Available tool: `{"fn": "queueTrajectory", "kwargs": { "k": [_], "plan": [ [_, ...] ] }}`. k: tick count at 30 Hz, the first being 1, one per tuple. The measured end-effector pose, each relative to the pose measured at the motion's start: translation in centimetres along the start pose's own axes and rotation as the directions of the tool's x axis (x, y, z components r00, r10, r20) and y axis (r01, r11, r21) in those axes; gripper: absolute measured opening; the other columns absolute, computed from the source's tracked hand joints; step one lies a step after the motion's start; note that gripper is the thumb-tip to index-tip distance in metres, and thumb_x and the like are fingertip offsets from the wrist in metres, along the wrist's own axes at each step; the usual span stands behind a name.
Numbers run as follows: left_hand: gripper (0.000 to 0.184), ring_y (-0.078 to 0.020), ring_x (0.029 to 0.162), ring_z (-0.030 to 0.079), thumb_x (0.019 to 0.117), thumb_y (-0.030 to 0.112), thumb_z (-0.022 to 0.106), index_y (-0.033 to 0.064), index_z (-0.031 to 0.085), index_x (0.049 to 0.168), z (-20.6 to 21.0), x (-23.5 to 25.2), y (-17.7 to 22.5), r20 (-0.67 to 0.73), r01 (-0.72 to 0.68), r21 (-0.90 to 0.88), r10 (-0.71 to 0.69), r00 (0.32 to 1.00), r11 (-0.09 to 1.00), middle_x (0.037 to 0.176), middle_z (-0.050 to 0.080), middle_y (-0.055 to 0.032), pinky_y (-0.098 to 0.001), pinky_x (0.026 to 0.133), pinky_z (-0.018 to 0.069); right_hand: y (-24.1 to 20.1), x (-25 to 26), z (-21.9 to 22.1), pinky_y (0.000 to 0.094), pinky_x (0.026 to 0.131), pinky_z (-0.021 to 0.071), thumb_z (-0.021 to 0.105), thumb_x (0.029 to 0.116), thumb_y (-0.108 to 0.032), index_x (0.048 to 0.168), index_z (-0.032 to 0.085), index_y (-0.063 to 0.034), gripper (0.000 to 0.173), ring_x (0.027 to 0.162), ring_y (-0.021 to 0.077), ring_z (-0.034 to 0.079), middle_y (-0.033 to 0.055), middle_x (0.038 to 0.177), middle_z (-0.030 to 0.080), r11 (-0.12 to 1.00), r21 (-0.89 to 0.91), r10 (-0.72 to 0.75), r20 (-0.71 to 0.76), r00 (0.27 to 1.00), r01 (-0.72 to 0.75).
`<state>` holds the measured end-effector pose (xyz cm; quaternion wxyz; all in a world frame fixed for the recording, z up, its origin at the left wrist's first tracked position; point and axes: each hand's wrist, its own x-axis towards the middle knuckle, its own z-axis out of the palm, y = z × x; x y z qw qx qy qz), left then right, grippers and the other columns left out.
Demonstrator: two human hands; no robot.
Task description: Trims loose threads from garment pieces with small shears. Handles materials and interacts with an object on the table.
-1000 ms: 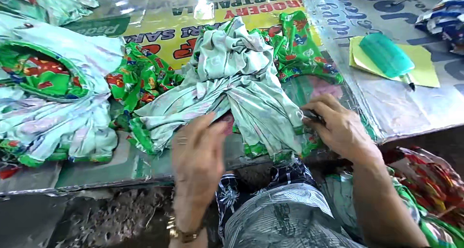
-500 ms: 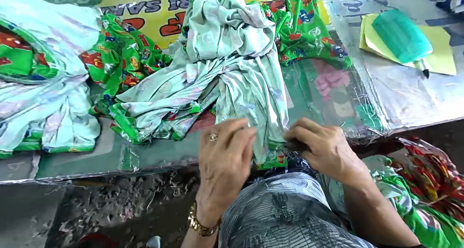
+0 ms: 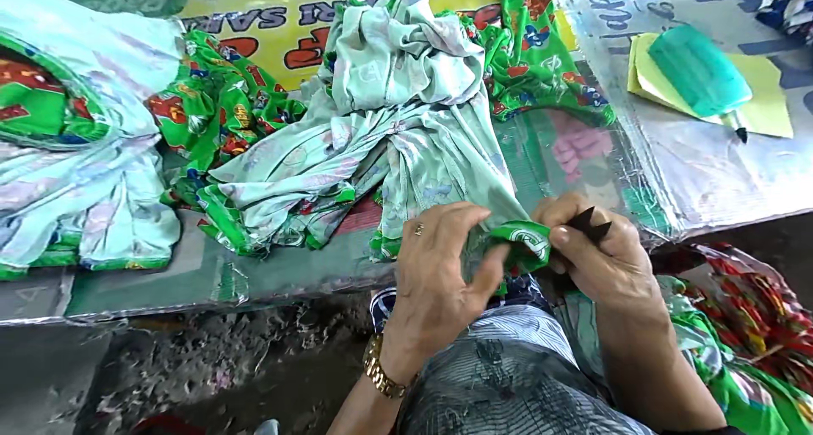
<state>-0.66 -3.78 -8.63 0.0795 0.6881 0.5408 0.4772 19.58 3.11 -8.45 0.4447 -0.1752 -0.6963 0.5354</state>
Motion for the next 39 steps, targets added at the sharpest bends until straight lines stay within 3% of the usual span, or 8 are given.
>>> {"fn": "queueTrajectory", "kwargs": {
  "k": [5, 9, 13, 18, 23, 30, 34, 39],
  "plan": [
    [0.022, -0.0205, 0.105, 0.067, 0.0885, 0.008, 0.066, 0.0083, 0.07, 0.11, 0.2, 0.3, -0.6, -0.006, -0.024, 0.151, 0.025, 1.0, 0.988, 0.109, 0.072, -0.0062, -0.0447, 0.093, 0.05, -0.2, -0.6, 0.2, 0.012, 0.059, 0.0494, 0.054, 0.1074, -0.025, 0.102, 0.063, -0.0151, 0.015, 0.069, -0.0031, 0.057, -0.0066, 0.088, 0.061, 0.983, 0.174, -0.056, 0.006, 0.998, 0.054],
    [0.02, -0.0123, 0.089, 0.066, 0.0896, 0.009, 0.072, 0.006, 0.069, 0.109, -1.2, 0.2, 0.0, -0.103, -0.021, 0.089, 0.03, 0.994, 0.996, 0.096, 0.069, -0.0046, -0.0287, 0.079, 0.0545, 0.2, -0.9, -0.4, 0.0138, 0.068, 0.0525, 0.064, 0.0996, -0.023, 0.101, 0.062, -0.0112, 0.012, 0.082, -0.0017, 0.06, -0.0023, 0.103, 0.064, 0.831, -0.556, -0.066, -0.078, 0.995, 0.011],
    [0.022, -0.0125, 0.09, 0.066, 0.0905, 0.01, 0.07, 0.0046, 0.066, 0.112, -0.8, -0.1, 1.0, -0.027, -0.06, 0.106, 0.063, 0.998, 0.993, 0.096, 0.069, -0.0062, -0.0264, 0.081, 0.0539, 0.3, -0.5, 2.0, 0.0139, 0.059, 0.0469, 0.078, 0.0912, -0.036, 0.112, 0.057, -0.01, 0.04, 0.074, 0.0012, 0.056, 0.0045, 0.108, 0.062, 0.791, -0.591, -0.168, 0.04, 0.985, 0.159],
    [0.024, -0.0185, 0.099, 0.065, 0.0934, 0.011, 0.068, 0.0049, 0.063, 0.116, -2.2, -1.2, 0.0, 0.028, -0.073, 0.213, 0.068, 0.997, 0.974, 0.104, 0.067, -0.0095, -0.0313, 0.085, 0.0538, 1.4, -0.5, 2.9, 0.0225, 0.063, 0.0527, 0.065, 0.0945, -0.012, 0.104, 0.059, -0.0091, 0.012, 0.078, 0.0128, 0.064, 0.0091, 0.097, 0.066, 0.606, -0.748, -0.335, 0.071, 0.94, 0.272],
    [0.011, -0.0249, 0.109, 0.064, 0.0984, 0.015, 0.065, 0.0147, 0.073, 0.106, -4.3, -4.7, -2.7, 0.204, -0.201, 0.478, 0.114, 0.972, 0.855, 0.109, 0.071, -0.0068, -0.0449, 0.094, 0.0463, 1.2, -2.1, 1.7, 0.0379, 0.05, 0.05, 0.06, 0.0971, -0.009, 0.104, 0.071, -0.0092, 0.013, 0.069, 0.0264, 0.066, 0.0134, 0.099, 0.069, 0.408, -0.877, -0.055, 0.252, 0.966, 0.252],
    [0.031, -0.016, 0.1, 0.061, 0.1002, 0.043, 0.063, 0.0133, 0.071, 0.108, -3.5, -4.8, -0.4, -0.021, 0.046, 0.286, -0.042, 0.999, 0.957, 0.102, 0.068, -0.0037, -0.0348, 0.091, 0.0454, -0.8, -1.1, 2.7, 0.0112, 0.061, 0.0423, 0.046, 0.1026, -0.063, 0.114, 0.057, -0.0102, 0.055, 0.072, -0.0043, 0.051, -0.0036, 0.086, 0.055, 0.918, -0.381, -0.047, 0.179, 0.983, 0.113],
    [0.02, -0.0199, 0.082, 0.063, 0.101, 0.029, 0.062, 0.0127, 0.073, 0.096, -1.8, -4.7, -0.3, 0.06, 0.024, 0.399, -0.052, 0.997, 0.917, 0.086, 0.067, -0.0039, -0.0395, 0.075, 0.0446, 0.0, 0.1, 3.6, 0.0177, 0.057, 0.0475, 0.04, 0.1092, -0.049, 0.113, 0.057, -0.0106, 0.043, 0.07, -0.0004, 0.056, -0.0046, 0.085, 0.058, 0.834, -0.543, 0.044, 0.24, 0.97, 0.096],
    [0.015, -0.0149, 0.084, 0.065, 0.1011, 0.024, 0.063, 0.0131, 0.074, 0.099, -2.0, -6.8, -0.5, -0.026, 0.026, 0.36, -0.018, 1.0, 0.932, 0.089, 0.073, -0.0022, -0.0361, 0.084, 0.0454, 0.5, -1.6, 3.2, 0.022, 0.062, 0.0492, 0.062, 0.1026, -0.037, 0.114, 0.064, -0.0103, 0.029, 0.076, 0.0076, 0.062, 0.0032, 0.095, 0.065, 0.676, -0.718, 0.006, 0.232, 0.973, 0.168]
  ]
}}
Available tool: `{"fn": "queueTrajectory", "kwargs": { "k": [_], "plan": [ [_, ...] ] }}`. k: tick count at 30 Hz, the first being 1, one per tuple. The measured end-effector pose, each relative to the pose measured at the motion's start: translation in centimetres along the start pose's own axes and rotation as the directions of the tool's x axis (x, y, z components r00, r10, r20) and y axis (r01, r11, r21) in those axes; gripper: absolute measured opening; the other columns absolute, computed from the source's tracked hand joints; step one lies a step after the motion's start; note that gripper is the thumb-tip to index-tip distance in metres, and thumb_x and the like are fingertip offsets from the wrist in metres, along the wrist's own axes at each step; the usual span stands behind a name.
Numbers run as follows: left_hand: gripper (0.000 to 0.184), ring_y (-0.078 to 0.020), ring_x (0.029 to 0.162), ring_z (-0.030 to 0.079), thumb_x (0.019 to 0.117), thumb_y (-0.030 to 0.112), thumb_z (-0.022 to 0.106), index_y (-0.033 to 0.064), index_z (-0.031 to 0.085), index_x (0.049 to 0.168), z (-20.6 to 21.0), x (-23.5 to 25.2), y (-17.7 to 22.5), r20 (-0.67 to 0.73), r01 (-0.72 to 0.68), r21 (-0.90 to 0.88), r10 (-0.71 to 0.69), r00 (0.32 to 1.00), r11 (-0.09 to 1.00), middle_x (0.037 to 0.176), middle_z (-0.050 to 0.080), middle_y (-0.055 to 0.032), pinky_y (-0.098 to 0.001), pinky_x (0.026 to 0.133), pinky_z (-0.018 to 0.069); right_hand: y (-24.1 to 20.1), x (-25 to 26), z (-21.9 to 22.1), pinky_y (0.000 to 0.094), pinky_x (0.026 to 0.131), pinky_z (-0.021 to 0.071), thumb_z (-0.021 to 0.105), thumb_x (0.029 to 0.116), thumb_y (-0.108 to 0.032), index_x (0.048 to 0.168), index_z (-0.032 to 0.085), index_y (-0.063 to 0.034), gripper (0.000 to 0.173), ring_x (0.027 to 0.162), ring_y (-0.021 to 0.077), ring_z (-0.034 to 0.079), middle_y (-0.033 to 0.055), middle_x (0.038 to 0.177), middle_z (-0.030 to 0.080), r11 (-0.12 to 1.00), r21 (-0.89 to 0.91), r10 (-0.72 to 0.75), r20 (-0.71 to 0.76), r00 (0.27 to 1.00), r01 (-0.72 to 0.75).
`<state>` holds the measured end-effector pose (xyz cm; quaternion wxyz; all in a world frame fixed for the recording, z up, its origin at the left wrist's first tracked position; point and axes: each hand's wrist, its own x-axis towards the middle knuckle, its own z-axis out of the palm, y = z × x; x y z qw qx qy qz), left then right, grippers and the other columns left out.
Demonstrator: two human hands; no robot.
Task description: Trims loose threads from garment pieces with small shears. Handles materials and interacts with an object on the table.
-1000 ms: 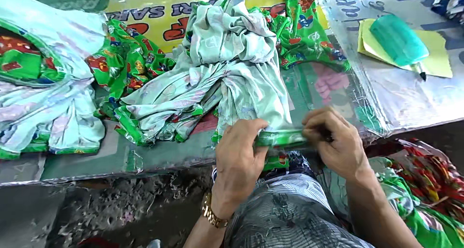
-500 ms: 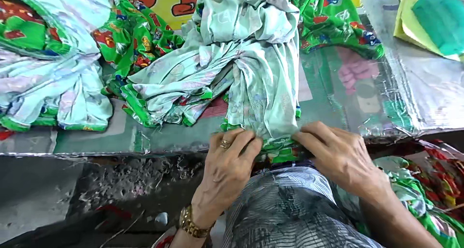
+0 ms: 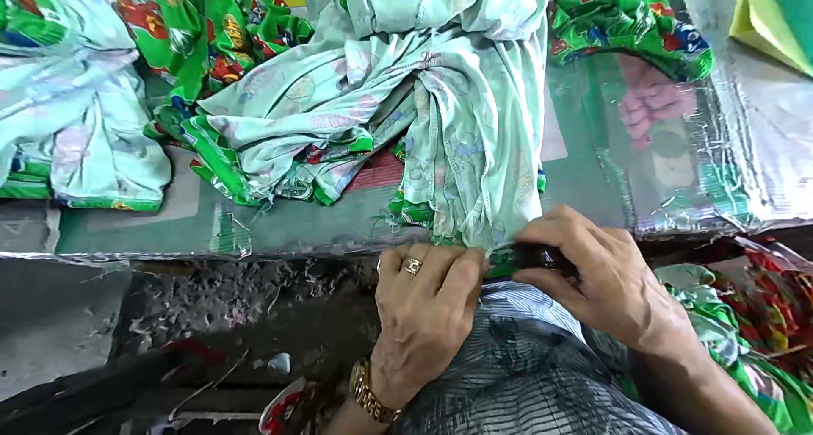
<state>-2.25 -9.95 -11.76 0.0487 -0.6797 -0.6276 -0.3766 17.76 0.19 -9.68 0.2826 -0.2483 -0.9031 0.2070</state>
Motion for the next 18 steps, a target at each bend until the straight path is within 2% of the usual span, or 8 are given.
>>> {"fn": "queueTrajectory", "kwargs": {
  "k": [2, 6, 10, 18],
  "plan": [
    [0.014, -0.0158, 0.082, 0.065, 0.0998, 0.023, 0.065, 0.0118, 0.073, 0.098, 0.2, -0.5, 0.3, -0.035, -0.014, -0.003, 0.014, 0.999, 1.0, 0.087, 0.072, -0.0035, -0.037, 0.085, 0.0452, 0.1, -0.4, 0.2, 0.0251, 0.065, 0.052, 0.065, 0.101, -0.03, 0.111, 0.067, -0.0092, 0.024, 0.081, 0.0124, 0.066, 0.0066, 0.098, 0.07, 0.996, -0.066, -0.059, -0.033, 0.998, 0.056],
    [0.012, -0.017, 0.081, 0.063, 0.0986, 0.023, 0.066, 0.0111, 0.069, 0.098, 0.6, -1.0, 1.0, -0.075, -0.072, 0.022, 0.073, 0.994, 0.997, 0.086, 0.07, -0.004, -0.037, 0.085, 0.0442, 0.3, -0.7, 0.6, 0.0308, 0.06, 0.0473, 0.066, 0.1008, -0.022, 0.11, 0.068, -0.0086, 0.017, 0.075, 0.0198, 0.064, 0.0099, 0.092, 0.07, 0.97, -0.182, -0.182, -0.101, 0.978, 0.162],
    [0.01, -0.0173, 0.078, 0.061, 0.0979, 0.021, 0.066, 0.0108, 0.068, 0.099, 0.9, -1.0, 1.4, -0.093, -0.111, 0.039, 0.114, 0.989, 0.993, 0.084, 0.068, -0.0045, -0.0368, 0.083, 0.0432, 0.4, -0.6, 0.9, 0.0332, 0.06, 0.0442, 0.066, 0.1009, -0.018, 0.114, 0.069, -0.0089, 0.016, 0.071, 0.0208, 0.062, 0.0099, 0.091, 0.071, 0.95, -0.219, -0.249, -0.099, 0.963, 0.223],
    [0.01, -0.017, 0.076, 0.06, 0.0988, 0.02, 0.064, 0.0104, 0.067, 0.1, 0.9, -1.0, 1.6, -0.076, -0.134, 0.026, 0.136, 0.988, 0.991, 0.083, 0.068, -0.0042, -0.0364, 0.083, 0.0439, 0.8, -0.3, 1.3, 0.0329, 0.06, 0.0407, 0.062, 0.102, -0.015, 0.112, 0.071, -0.0091, 0.014, 0.067, 0.0192, 0.059, 0.0081, 0.089, 0.072, 0.939, -0.199, -0.308, -0.131, 0.942, 0.28]
  ]
}}
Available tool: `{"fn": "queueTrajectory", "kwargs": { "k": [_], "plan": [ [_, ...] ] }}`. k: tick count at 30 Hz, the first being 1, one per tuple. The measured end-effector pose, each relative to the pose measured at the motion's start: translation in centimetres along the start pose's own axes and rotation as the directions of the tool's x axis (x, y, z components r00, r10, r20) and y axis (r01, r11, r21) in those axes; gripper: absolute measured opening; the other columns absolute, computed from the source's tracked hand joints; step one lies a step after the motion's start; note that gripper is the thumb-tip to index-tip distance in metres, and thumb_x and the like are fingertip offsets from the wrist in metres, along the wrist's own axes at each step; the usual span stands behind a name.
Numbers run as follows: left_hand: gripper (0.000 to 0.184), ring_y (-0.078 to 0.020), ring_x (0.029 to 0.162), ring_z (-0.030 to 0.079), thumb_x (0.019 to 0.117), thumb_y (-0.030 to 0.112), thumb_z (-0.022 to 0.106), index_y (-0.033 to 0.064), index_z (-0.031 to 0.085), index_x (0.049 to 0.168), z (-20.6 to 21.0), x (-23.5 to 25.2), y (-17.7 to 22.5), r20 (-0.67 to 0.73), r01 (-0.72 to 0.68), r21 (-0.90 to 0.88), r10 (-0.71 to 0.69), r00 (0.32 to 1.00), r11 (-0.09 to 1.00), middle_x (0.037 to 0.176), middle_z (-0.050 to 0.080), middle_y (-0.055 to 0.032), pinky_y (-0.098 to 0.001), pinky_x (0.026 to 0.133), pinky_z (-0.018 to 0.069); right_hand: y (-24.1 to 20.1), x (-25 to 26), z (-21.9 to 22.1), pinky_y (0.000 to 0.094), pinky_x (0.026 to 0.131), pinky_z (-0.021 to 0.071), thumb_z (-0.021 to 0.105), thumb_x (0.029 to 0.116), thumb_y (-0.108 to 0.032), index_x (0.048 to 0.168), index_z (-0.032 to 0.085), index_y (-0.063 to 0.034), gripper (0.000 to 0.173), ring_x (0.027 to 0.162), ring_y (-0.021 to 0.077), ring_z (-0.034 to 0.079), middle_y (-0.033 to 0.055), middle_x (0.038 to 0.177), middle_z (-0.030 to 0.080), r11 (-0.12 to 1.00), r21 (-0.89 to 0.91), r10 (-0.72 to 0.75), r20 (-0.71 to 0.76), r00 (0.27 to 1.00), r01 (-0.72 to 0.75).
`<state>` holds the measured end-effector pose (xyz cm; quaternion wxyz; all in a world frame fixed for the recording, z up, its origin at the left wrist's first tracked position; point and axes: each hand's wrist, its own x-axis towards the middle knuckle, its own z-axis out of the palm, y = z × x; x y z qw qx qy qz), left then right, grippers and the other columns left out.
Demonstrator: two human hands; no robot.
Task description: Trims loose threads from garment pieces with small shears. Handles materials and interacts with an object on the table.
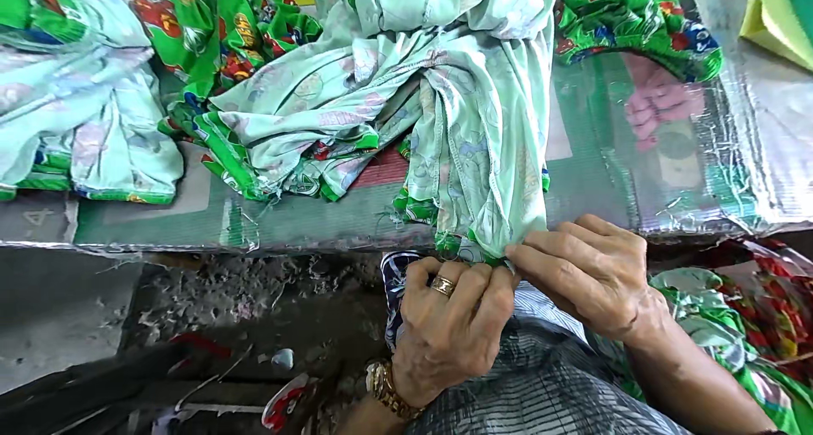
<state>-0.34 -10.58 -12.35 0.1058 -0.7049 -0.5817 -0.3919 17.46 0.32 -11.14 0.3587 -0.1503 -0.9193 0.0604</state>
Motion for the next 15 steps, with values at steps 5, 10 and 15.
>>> {"fn": "queueTrajectory", "kwargs": {
  "k": [5, 10, 15],
  "plan": [
    [0.01, -0.0166, 0.077, 0.062, 0.0989, 0.019, 0.064, 0.0109, 0.067, 0.102, -0.1, -0.1, -0.1, 0.012, 0.014, -0.02, -0.013, 1.0, 1.0, 0.085, 0.07, -0.0041, -0.0362, 0.082, 0.0448, 0.1, 0.1, 0.3, 0.0334, 0.059, 0.0399, 0.061, 0.1024, -0.013, 0.109, 0.072, -0.009, 0.014, 0.066, 0.0191, 0.058, 0.0082, 0.087, 0.072, 1.0, 0.019, -0.018, 0.006, 1.0, 0.017],
    [0.031, -0.0153, 0.066, 0.055, 0.1052, 0.033, 0.049, 0.0107, 0.064, 0.089, -0.7, -0.2, -0.4, 0.025, 0.034, -0.187, -0.03, 0.999, 0.982, 0.07, 0.059, -0.0028, -0.0327, 0.076, 0.0434, 0.5, 0.5, -1.5, 0.0154, 0.078, 0.0564, 0.069, 0.0999, -0.025, 0.114, 0.069, -0.0097, 0.021, 0.091, 0.002, 0.066, -0.0001, 0.102, 0.07, 0.819, 0.504, 0.243, 0.127, 0.962, -0.273],
    [0.039, -0.0168, 0.067, 0.06, 0.1027, 0.044, 0.054, 0.0095, 0.067, 0.093, 0.0, 1.3, 0.3, 0.073, 0.111, -0.013, -0.11, 0.991, 0.994, 0.074, 0.065, -0.0041, -0.0318, 0.065, 0.0436, 0.4, 0.6, -2.4, 0.0154, 0.071, 0.0576, 0.067, 0.1002, -0.028, 0.116, 0.067, -0.0118, 0.023, 0.084, -0.0009, 0.064, -0.005, 0.1, 0.067, 0.719, 0.559, 0.379, 0.182, 0.907, -0.412]
  ]
}}
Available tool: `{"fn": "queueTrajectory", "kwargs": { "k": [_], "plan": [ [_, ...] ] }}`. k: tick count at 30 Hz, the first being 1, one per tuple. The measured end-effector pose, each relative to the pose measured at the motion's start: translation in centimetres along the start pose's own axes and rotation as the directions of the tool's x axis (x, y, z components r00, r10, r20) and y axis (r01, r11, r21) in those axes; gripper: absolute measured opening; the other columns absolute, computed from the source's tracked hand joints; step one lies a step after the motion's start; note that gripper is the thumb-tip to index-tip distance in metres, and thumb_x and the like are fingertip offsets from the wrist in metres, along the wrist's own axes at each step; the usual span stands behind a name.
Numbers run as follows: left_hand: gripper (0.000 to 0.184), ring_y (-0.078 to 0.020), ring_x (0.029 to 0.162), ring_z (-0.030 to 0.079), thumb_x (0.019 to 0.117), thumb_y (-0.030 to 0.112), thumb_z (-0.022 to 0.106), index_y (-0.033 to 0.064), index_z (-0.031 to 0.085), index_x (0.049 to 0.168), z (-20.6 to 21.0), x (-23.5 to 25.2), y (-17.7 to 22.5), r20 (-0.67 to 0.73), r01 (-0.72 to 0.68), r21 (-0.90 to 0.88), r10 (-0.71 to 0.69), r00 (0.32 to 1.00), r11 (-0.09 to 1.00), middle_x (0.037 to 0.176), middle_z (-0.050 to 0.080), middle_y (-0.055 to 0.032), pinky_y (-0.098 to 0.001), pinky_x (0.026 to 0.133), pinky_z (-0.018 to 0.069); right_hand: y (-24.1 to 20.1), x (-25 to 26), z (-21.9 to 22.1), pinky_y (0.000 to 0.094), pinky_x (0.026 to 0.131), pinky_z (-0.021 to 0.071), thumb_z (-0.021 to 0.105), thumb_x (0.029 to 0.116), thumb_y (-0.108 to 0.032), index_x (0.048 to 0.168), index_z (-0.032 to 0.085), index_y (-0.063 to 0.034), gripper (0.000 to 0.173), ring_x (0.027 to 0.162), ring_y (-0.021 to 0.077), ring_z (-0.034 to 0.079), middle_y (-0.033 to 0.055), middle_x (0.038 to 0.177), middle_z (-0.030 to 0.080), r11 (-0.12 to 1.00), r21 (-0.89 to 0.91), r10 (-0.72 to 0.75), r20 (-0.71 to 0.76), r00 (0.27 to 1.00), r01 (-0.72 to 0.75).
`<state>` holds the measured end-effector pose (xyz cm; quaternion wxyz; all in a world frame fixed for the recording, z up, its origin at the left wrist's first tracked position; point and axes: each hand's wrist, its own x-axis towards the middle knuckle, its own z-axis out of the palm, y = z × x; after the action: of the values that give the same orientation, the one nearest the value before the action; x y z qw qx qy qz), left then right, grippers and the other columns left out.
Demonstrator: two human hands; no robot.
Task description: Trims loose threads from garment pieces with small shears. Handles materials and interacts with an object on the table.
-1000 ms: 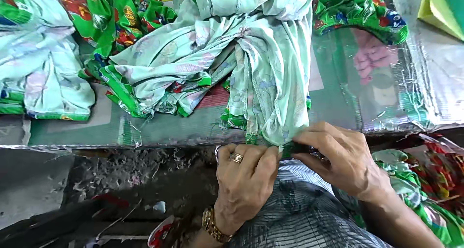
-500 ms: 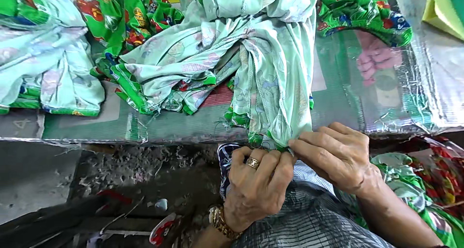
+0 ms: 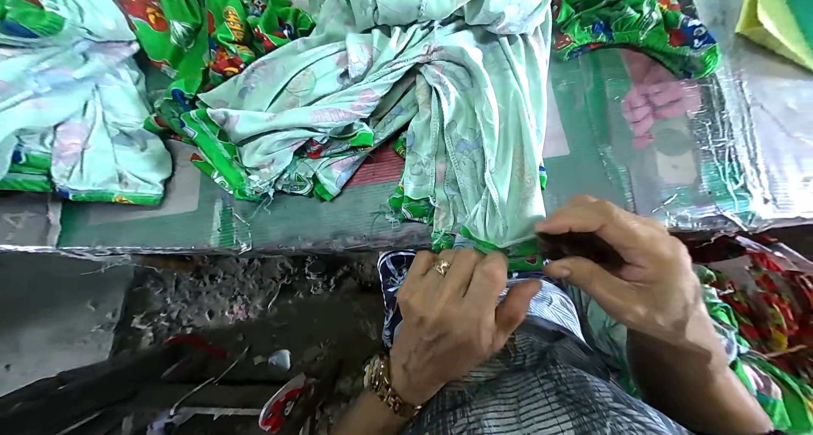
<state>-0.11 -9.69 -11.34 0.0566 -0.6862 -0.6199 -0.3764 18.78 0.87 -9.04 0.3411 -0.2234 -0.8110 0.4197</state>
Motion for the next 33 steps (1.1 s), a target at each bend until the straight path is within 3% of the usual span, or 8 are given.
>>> {"fn": "queueTrajectory", "kwargs": {
  "k": [1, 4, 11, 16, 25, 33],
  "plan": [
    [0.039, -0.0185, 0.066, 0.061, 0.1009, 0.045, 0.058, 0.0087, 0.069, 0.093, 0.3, 0.3, 0.1, 0.023, 0.016, 0.083, -0.018, 1.0, 0.996, 0.075, 0.066, -0.0048, -0.0335, 0.062, 0.0437, 0.0, -0.1, 0.3, 0.0151, 0.072, 0.0575, 0.067, 0.1004, -0.029, 0.116, 0.067, -0.0115, 0.023, 0.084, -0.0014, 0.065, -0.0049, 0.099, 0.068, 0.997, -0.07, 0.013, 0.01, 1.0, -0.012],
    [0.022, -0.02, 0.066, 0.062, 0.1006, 0.026, 0.06, 0.008, 0.069, 0.094, 0.6, 0.3, 0.2, 0.1, 0.039, 0.186, -0.058, 0.993, 0.982, 0.077, 0.067, -0.0052, -0.0348, 0.059, 0.0446, 0.2, -0.2, 1.0, 0.0136, 0.072, 0.0545, 0.066, 0.1006, -0.03, 0.115, 0.068, -0.0095, 0.025, 0.084, -0.0026, 0.064, -0.0031, 0.098, 0.069, 0.971, -0.24, -0.001, 0.019, 1.0, 0.005],
    [0.018, -0.011, 0.066, 0.06, 0.0991, 0.023, 0.061, 0.0104, 0.068, 0.089, -0.1, -1.1, -0.2, 0.13, 0.162, 0.012, -0.162, 0.978, 0.987, 0.075, 0.066, -0.0007, -0.0272, 0.062, 0.0452, 0.6, -0.3, 1.0, 0.013, 0.067, 0.0507, 0.067, 0.0985, -0.03, 0.113, 0.064, -0.011, 0.024, 0.078, -0.0034, 0.06, -0.0044, 0.092, 0.067, 0.95, -0.311, -0.028, 0.039, 0.999, 0.039],
    [0.016, -0.0087, 0.075, 0.064, 0.0993, 0.021, 0.06, 0.0105, 0.07, 0.094, -0.5, -1.5, 0.0, 0.103, 0.206, -0.088, -0.197, 0.975, 0.975, 0.081, 0.07, -0.0007, -0.0251, 0.069, 0.0482, 1.0, -0.3, 1.3, 0.0211, 0.063, 0.0501, 0.067, 0.098, -0.023, 0.105, 0.071, -0.0104, 0.015, 0.076, 0.0073, 0.064, 0.0018, 0.088, 0.07, 0.893, -0.399, -0.169, 0.125, 0.978, 0.206],
    [0.014, -0.0098, 0.079, 0.066, 0.0994, 0.018, 0.062, 0.008, 0.07, 0.095, 0.1, -2.0, 0.0, -0.047, 0.141, -0.153, -0.15, 0.988, 0.978, 0.084, 0.072, -0.0031, -0.0248, 0.073, 0.051, 1.3, -0.6, 1.6, 0.0254, 0.069, 0.0537, 0.067, 0.0992, -0.02, 0.108, 0.072, -0.0087, 0.015, 0.084, 0.0133, 0.069, 0.0063, 0.096, 0.074, 0.847, -0.461, -0.246, 0.101, 0.964, 0.265],
    [0.009, -0.0149, 0.073, 0.064, 0.0976, 0.015, 0.065, 0.0082, 0.07, 0.095, 0.8, -2.1, 0.2, -0.076, 0.016, -0.055, -0.021, 0.997, 0.998, 0.08, 0.071, -0.0041, -0.0293, 0.07, 0.0476, 1.5, -0.6, 2.3, 0.0304, 0.062, 0.0478, 0.065, 0.1007, -0.015, 0.111, 0.071, -0.0095, 0.013, 0.077, 0.0176, 0.067, 0.0082, 0.095, 0.075, 0.794, -0.522, -0.322, 0.07, 0.944, 0.31]
  ]
}}
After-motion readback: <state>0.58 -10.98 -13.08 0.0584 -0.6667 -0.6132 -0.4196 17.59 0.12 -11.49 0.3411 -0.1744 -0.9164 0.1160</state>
